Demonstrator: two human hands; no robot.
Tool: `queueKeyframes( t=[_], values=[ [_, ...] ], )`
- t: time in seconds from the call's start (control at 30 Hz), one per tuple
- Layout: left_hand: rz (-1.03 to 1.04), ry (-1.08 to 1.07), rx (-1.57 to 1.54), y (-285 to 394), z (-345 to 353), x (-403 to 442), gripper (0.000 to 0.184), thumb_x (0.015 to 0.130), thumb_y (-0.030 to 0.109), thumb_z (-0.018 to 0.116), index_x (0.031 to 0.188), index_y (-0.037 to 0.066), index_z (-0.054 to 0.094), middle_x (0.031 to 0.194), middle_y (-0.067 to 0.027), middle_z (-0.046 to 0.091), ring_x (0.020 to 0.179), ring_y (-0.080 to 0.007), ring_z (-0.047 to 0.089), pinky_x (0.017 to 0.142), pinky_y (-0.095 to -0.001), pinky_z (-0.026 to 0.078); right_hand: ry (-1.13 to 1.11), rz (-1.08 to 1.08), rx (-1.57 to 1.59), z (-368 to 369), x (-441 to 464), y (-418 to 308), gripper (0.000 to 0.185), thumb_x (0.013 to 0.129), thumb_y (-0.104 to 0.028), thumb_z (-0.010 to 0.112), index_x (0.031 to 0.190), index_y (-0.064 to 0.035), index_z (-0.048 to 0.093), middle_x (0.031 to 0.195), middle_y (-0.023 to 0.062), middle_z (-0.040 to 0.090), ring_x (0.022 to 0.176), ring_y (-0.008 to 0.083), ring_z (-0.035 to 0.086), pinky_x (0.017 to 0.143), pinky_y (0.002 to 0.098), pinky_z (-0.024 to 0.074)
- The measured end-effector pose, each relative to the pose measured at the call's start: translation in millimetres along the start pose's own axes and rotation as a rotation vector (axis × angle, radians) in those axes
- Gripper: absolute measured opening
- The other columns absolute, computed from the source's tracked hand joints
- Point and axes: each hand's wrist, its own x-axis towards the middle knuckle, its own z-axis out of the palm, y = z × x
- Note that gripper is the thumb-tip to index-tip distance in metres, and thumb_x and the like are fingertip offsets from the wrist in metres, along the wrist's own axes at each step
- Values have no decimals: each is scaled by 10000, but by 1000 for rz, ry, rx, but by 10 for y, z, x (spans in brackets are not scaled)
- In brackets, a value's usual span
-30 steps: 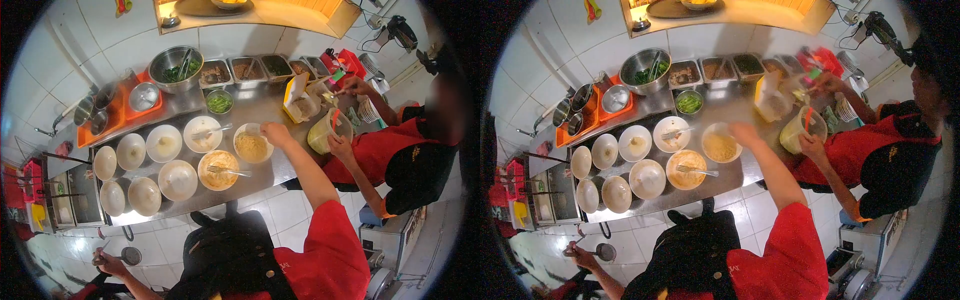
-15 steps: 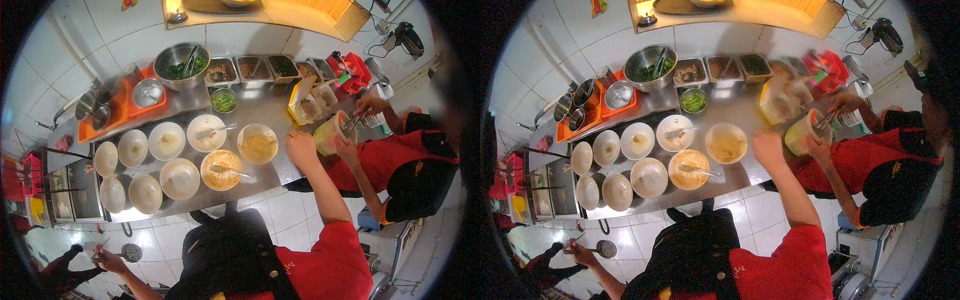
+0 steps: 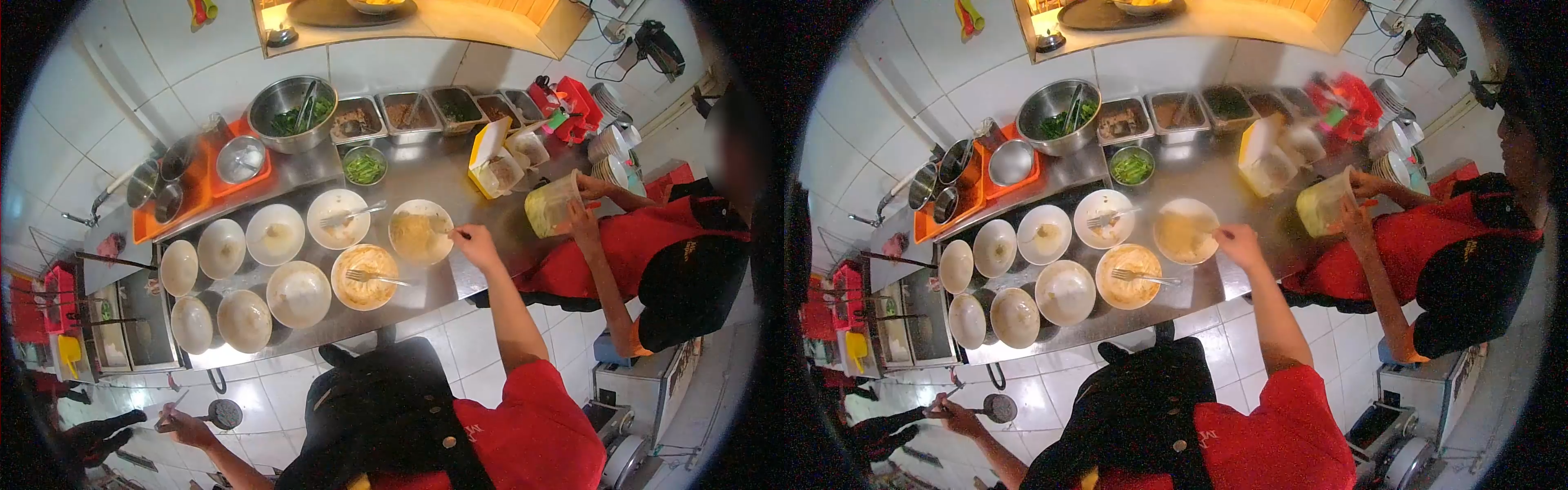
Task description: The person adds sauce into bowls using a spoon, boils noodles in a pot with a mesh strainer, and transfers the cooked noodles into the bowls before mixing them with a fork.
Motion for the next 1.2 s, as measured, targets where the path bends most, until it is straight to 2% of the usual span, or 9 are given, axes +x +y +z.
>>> queueKeyframes(
  t=[0.2,0.27,0.4,0.6,0.67,0.87,1.0,1.07,1.2],
  values=[
    [-26,-54,-18,15,-42,-19,304,1020,230,453,1044,-23,619,1009,-193,656,948,-382,631,813,-477,490,72,-101,-16,-312,1,-173,239,823,-231,682,849,0,738,806,158,697,772,287,665,730,385,490],
    [-19,-69,-20,-102,-29,-36,307,1022,232,454,1033,-23,624,1013,-192,655,963,-381,627,826,-473,486,282,-374,-984,-382,-102,-391,144,776,-162,642,732,-57,731,761,114,667,791,268,648,773,407,452],
    [16,-48,-59,-20,-46,-9,306,1029,228,454,1027,-18,635,1024,-188,647,991,-375,614,851,-463,478,459,-485,-975,-319,-211,-637,126,737,-137,605,664,-117,706,724,82,630,795,244,626,796,420,421],
    [-76,-114,-19,-4,-14,10,258,1016,158,450,1017,-17,638,1037,-187,652,970,-382,620,831,-459,486,247,-471,-959,490,-134,-161,144,771,-150,614,700,-87,723,826,126,687,862,291,646,814,433,432],
    [-91,-74,-49,42,-2,-8,232,993,118,469,1009,-38,639,1023,-190,657,956,-385,628,824,-458,490,157,-179,-576,541,-143,-139,182,826,-205,618,781,-75,737,865,148,698,875,322,650,815,444,434],
    [-45,-24,-107,-2,-23,-15,295,1005,168,472,1030,-79,630,1035,-243,651,972,-397,630,825,-471,493,61,28,-54,261,-56,150,230,862,-289,616,897,-96,736,897,148,701,845,330,656,822,447,430],
    [-40,-75,-103,8,-74,-21,288,1008,172,468,1030,-74,618,993,-224,640,930,-373,627,822,-455,497,185,-86,-86,-97,-81,18,182,829,-220,624,787,-78,729,837,136,689,819,312,649,781,448,438],
    [-22,-42,-106,-23,-54,-37,275,1005,163,471,1019,-70,618,995,-219,643,919,-371,626,815,-452,499,401,-379,-914,-346,-159,-235,147,780,-168,624,692,-82,706,769,114,663,782,291,634,727,448,440],
    [-61,-43,-106,-4,-46,-16,248,1002,145,481,994,-63,615,989,-202,651,898,-359,628,795,-446,505,485,-421,-914,-275,-246,-571,138,786,-175,668,673,-97,663,732,51,598,829,208,598,749,397,409]
  ],
)
